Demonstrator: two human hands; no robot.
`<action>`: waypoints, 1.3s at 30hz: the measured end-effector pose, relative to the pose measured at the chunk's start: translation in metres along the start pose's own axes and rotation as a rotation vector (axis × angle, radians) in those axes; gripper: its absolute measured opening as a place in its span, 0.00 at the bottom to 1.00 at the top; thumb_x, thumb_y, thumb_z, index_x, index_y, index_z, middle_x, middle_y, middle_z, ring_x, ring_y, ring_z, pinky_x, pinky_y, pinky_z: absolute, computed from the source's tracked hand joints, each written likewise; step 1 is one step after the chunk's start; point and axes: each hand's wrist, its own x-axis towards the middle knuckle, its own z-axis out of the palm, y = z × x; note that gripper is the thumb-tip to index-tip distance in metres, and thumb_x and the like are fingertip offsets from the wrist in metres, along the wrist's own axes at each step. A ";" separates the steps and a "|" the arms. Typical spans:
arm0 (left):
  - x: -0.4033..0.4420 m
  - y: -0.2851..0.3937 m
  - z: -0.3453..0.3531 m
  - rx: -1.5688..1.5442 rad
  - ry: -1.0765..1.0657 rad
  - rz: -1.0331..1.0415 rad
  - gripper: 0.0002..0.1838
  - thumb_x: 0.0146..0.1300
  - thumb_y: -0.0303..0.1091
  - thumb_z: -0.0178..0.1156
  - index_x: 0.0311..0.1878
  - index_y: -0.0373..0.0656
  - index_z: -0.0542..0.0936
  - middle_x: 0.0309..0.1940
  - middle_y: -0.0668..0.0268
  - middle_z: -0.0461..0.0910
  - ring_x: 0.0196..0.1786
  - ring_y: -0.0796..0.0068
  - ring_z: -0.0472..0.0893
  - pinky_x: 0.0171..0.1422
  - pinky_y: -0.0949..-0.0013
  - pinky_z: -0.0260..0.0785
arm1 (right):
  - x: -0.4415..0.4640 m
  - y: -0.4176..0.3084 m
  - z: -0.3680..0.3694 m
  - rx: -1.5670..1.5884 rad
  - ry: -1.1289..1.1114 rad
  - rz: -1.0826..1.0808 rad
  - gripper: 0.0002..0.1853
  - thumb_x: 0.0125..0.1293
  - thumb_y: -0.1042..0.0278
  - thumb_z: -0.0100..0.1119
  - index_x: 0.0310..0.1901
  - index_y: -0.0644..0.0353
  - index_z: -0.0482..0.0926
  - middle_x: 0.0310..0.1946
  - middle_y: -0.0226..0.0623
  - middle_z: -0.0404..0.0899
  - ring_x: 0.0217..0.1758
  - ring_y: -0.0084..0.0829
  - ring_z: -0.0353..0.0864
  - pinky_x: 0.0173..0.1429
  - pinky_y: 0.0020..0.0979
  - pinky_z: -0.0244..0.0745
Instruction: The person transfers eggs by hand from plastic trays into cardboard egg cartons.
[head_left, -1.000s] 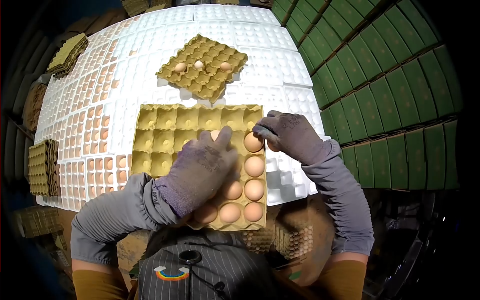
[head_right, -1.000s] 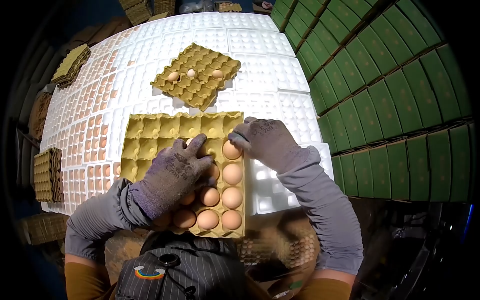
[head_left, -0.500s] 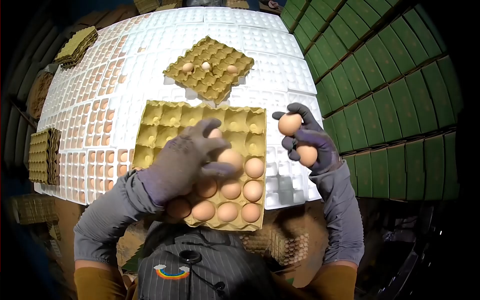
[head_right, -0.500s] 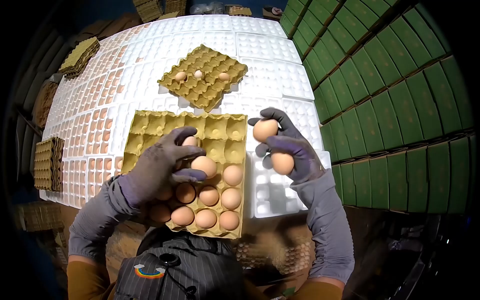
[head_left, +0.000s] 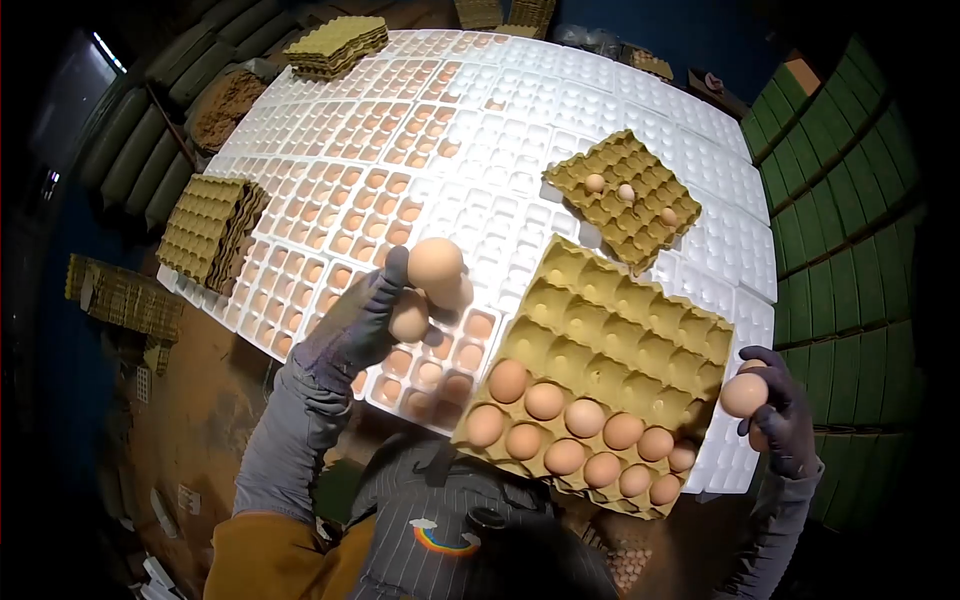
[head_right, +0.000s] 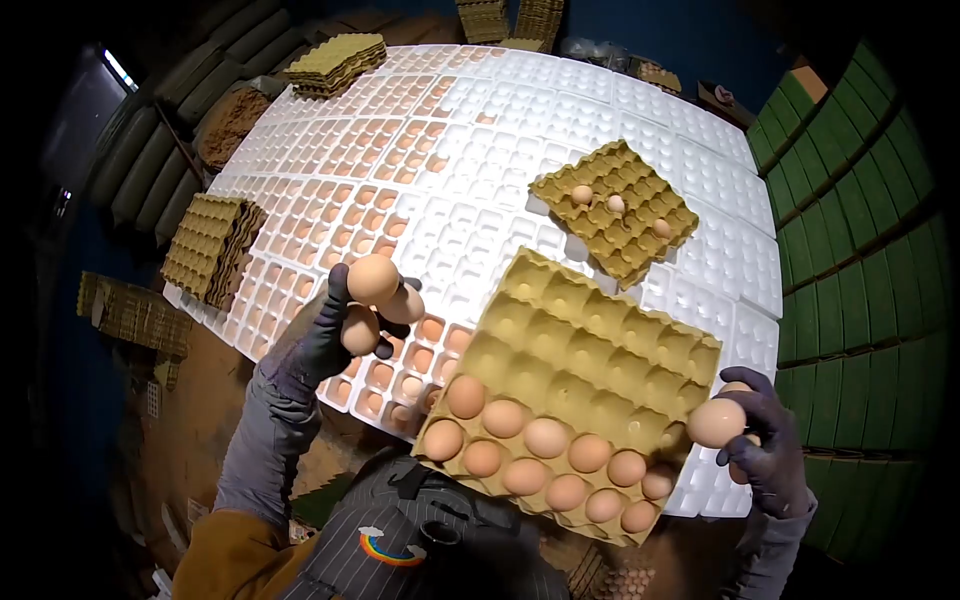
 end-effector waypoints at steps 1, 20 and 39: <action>-0.004 0.000 -0.033 0.119 0.088 -0.031 0.43 0.70 0.74 0.49 0.61 0.37 0.78 0.50 0.58 0.82 0.49 0.73 0.83 0.47 0.69 0.79 | 0.006 -0.017 0.015 0.140 0.027 -0.009 0.33 0.53 0.47 0.74 0.51 0.69 0.82 0.67 0.50 0.69 0.32 0.28 0.85 0.35 0.32 0.80; 0.178 -0.129 -0.159 1.031 -0.004 0.342 0.18 0.70 0.44 0.61 0.59 0.50 0.81 0.60 0.56 0.76 0.55 0.53 0.82 0.59 0.56 0.77 | 0.299 -0.001 0.380 -0.983 -0.552 0.129 0.19 0.70 0.68 0.51 0.62 0.49 0.78 0.63 0.52 0.74 0.62 0.50 0.81 0.65 0.45 0.76; 0.231 -0.185 -0.101 1.098 0.132 0.662 0.30 0.72 0.36 0.56 0.75 0.43 0.65 0.72 0.55 0.67 0.78 0.47 0.60 0.82 0.41 0.47 | 0.191 -0.132 0.266 -0.223 0.180 -0.142 0.19 0.69 0.74 0.58 0.62 0.61 0.77 0.56 0.39 0.78 0.61 0.28 0.77 0.67 0.30 0.71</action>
